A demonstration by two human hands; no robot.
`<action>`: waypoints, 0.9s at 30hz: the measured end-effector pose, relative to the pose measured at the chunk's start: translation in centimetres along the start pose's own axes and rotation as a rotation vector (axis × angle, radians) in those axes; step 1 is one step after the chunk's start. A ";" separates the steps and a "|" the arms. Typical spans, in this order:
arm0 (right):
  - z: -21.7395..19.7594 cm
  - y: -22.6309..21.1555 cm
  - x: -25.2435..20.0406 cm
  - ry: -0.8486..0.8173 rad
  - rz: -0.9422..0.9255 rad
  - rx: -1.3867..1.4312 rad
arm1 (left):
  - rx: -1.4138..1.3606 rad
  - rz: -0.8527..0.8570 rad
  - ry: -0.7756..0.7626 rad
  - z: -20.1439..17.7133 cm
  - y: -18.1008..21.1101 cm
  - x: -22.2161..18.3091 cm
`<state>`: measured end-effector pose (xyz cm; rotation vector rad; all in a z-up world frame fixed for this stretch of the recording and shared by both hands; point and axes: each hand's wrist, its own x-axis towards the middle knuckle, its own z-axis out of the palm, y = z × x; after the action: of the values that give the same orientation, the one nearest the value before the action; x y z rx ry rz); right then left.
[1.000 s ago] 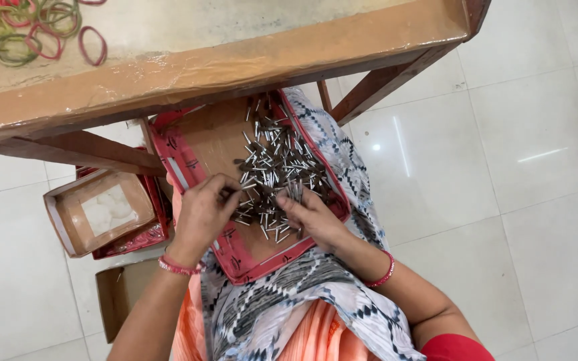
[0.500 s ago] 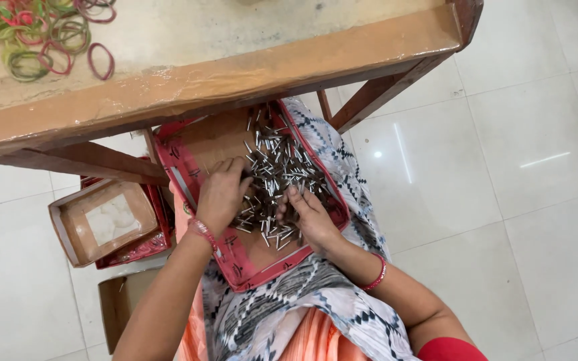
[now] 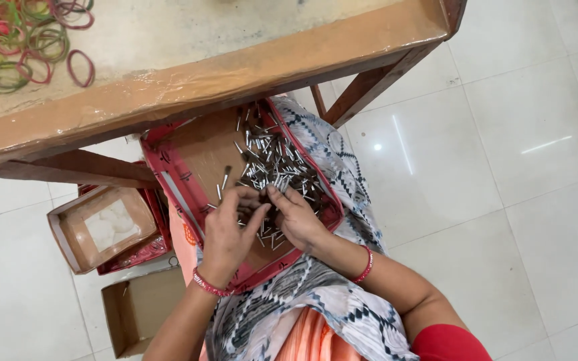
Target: Sorting and counting small metal pins from a box and placing them into groups.
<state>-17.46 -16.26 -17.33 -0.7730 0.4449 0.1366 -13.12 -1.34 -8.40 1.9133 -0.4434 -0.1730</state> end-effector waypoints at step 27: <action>-2.0 -3.4 -1.7 0.066 0.150 -0.102 | 0.506 0.371 -0.269 -1.2 -6.9 10.3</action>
<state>-18.68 -20.02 -15.62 -0.8459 0.5625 0.2759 -1.76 -2.06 -13.36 2.2618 -1.0972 -0.0758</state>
